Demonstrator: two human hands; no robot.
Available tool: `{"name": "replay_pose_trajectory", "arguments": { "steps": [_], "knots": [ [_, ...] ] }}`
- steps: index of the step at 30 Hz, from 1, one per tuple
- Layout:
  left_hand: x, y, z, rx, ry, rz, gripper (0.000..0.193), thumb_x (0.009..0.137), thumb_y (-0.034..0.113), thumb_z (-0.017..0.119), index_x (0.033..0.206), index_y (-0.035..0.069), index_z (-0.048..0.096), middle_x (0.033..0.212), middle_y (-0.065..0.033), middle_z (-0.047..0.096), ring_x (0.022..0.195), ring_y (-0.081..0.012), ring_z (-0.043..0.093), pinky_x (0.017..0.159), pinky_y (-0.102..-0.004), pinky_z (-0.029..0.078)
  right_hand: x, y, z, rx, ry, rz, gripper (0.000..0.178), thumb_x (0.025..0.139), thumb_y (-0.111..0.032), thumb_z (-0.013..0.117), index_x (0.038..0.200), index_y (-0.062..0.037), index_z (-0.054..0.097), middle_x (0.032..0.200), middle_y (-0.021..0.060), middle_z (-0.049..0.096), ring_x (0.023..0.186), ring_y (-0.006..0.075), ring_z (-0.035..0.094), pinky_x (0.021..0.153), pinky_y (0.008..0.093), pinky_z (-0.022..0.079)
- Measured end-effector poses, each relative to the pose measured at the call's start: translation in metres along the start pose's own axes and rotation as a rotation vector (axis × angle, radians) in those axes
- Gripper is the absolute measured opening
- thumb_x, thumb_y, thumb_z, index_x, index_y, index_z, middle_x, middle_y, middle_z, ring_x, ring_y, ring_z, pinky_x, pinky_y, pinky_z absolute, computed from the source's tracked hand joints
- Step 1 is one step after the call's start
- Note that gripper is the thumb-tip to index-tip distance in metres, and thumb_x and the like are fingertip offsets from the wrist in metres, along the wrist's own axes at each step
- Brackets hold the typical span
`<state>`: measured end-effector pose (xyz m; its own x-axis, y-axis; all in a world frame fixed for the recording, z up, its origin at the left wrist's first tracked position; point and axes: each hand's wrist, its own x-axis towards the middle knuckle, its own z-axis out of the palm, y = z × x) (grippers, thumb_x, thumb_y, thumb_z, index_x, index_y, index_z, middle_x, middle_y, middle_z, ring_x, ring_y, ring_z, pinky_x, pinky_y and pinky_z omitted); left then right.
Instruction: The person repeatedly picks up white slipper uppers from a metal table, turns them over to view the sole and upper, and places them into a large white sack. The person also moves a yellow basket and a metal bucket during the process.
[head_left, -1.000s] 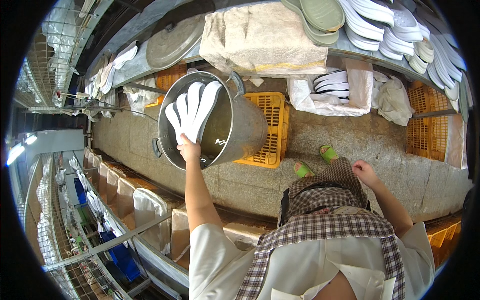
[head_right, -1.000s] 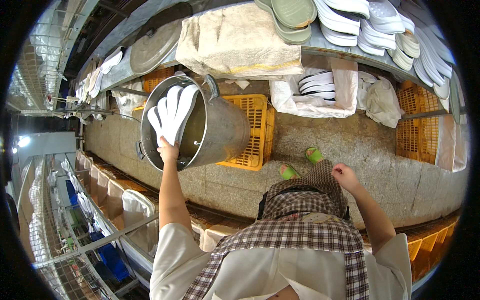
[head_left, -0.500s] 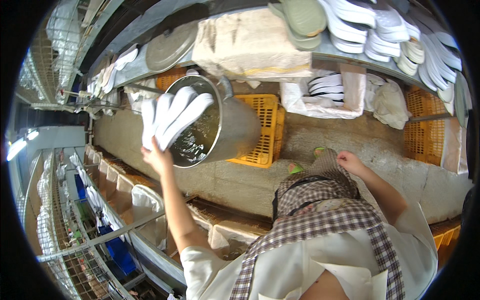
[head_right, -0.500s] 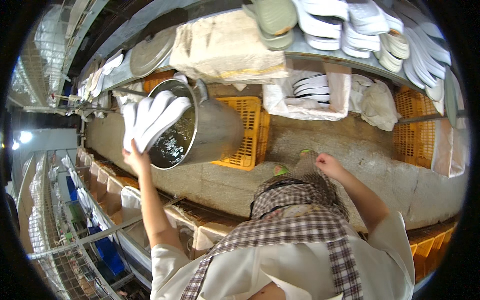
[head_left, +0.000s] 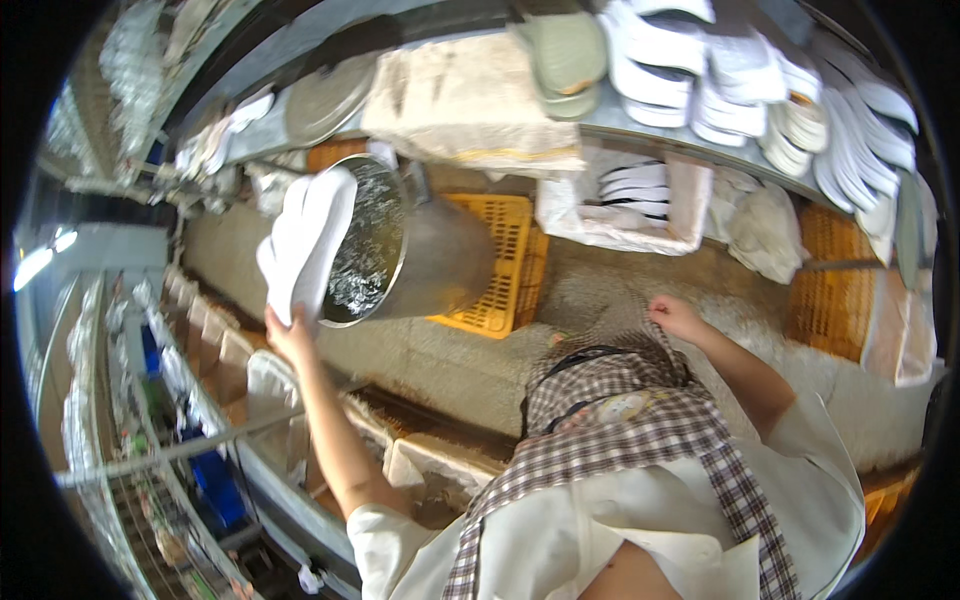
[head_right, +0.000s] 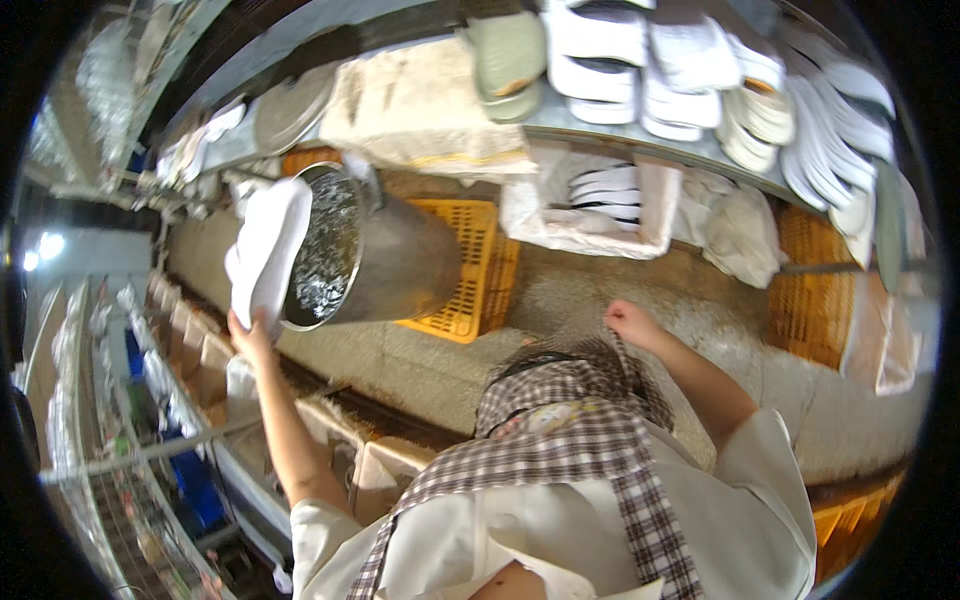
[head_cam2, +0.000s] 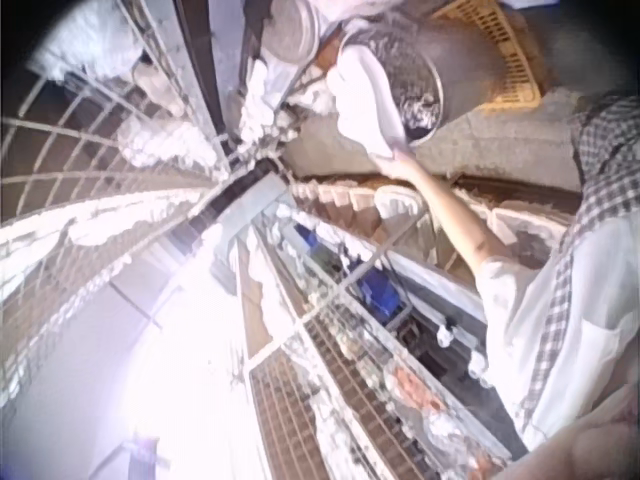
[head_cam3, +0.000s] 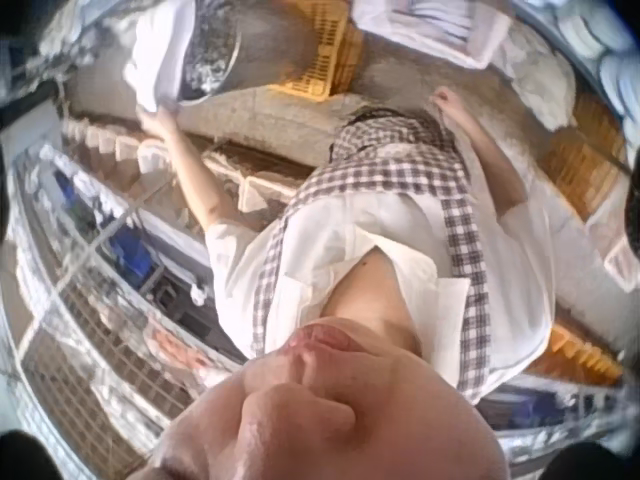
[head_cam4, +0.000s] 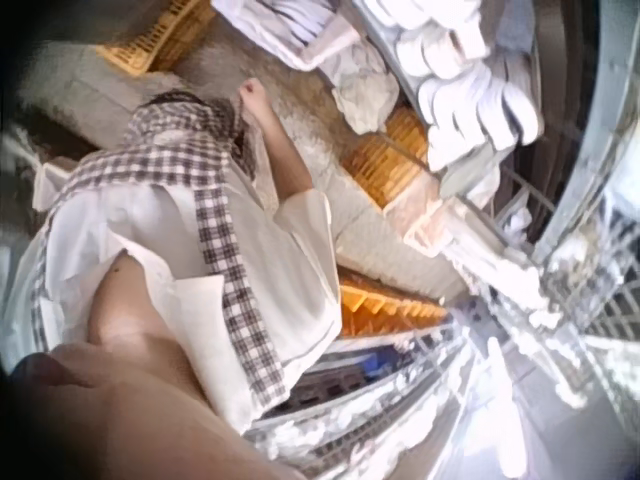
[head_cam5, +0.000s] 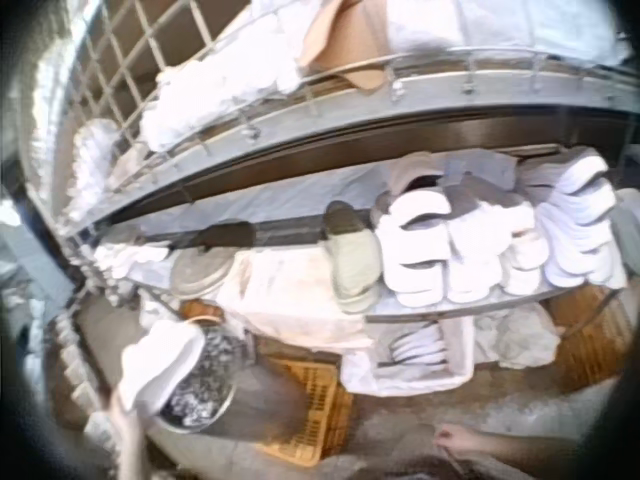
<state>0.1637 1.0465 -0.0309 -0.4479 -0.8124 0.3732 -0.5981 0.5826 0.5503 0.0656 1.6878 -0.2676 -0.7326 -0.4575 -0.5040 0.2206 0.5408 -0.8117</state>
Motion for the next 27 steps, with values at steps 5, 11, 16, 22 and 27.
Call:
{"name": "replay_pose_trajectory", "arguments": {
  "steps": [5, 11, 16, 22, 27],
  "knots": [
    [-0.055, 0.013, -0.007, -0.929, -0.19, -0.961, 0.047, 0.082, 0.031, 0.068, 0.121, 0.015, 0.047, 0.107, -0.0111, 0.059, 0.091, -0.032, 0.058, 0.068, -0.0474, 0.054, 0.008, 0.01, -0.018, 0.058, -0.044, -0.005, 0.013, 0.082, -0.014, 0.062, 0.087, -0.0024, 0.058, 0.075, 0.0047, 0.059, 0.067, 0.0135, 0.055, 0.061, 0.0283, 0.045],
    [-0.139, 0.04, -0.027, -1.664, -0.352, -1.393, 0.054, 0.085, 0.034, 0.064, 0.122, -0.002, 0.046, 0.114, -0.0216, 0.055, 0.1, -0.0401, 0.054, 0.079, -0.0462, 0.055, 0.03, 0.004, -0.031, 0.056, -0.211, 0.029, 0.01, 0.083, -0.009, 0.061, 0.088, -0.0027, 0.056, 0.075, 0.0005, 0.056, 0.069, 0.0093, 0.052, 0.061, 0.0248, 0.044],
    [-0.208, 0.065, -0.041, -1.642, -0.32, -1.191, 0.071, 0.084, 0.041, 0.062, 0.131, -0.006, 0.036, 0.126, -0.0288, 0.041, 0.105, -0.0376, 0.048, 0.084, -0.0396, 0.053, 0.062, -0.023, -0.019, 0.046, -0.345, -0.115, 0.011, 0.085, -0.01, 0.06, 0.091, -0.0026, 0.055, 0.079, 0.001, 0.055, 0.072, 0.0089, 0.052, 0.065, 0.0246, 0.044],
    [-0.276, 0.085, -0.062, -1.883, -0.39, -1.237, 0.076, 0.087, 0.049, 0.053, 0.138, -0.001, 0.027, 0.132, -0.0264, 0.034, 0.106, -0.0336, 0.048, 0.082, -0.0401, 0.054, 0.066, -0.098, 0.007, 0.034, -0.536, -0.165, 0.014, 0.086, -0.013, 0.061, 0.093, -0.0024, 0.055, 0.085, 0.0027, 0.058, 0.078, 0.0105, 0.055, 0.07, 0.0258, 0.046],
    [-0.332, 0.086, -0.082, -1.714, -0.252, -1.267, 0.053, 0.09, 0.044, 0.052, 0.127, 0.007, 0.042, 0.12, -0.0129, 0.053, 0.103, -0.0295, 0.056, 0.077, -0.041, 0.054, 0.036, -0.148, 0.041, -0.044, -0.68, -0.192, 0.021, 0.085, -0.016, 0.063, 0.099, -0.0016, 0.055, 0.088, 0.005, 0.059, 0.082, 0.0128, 0.057, 0.073, 0.0271, 0.048]
  ]
}}
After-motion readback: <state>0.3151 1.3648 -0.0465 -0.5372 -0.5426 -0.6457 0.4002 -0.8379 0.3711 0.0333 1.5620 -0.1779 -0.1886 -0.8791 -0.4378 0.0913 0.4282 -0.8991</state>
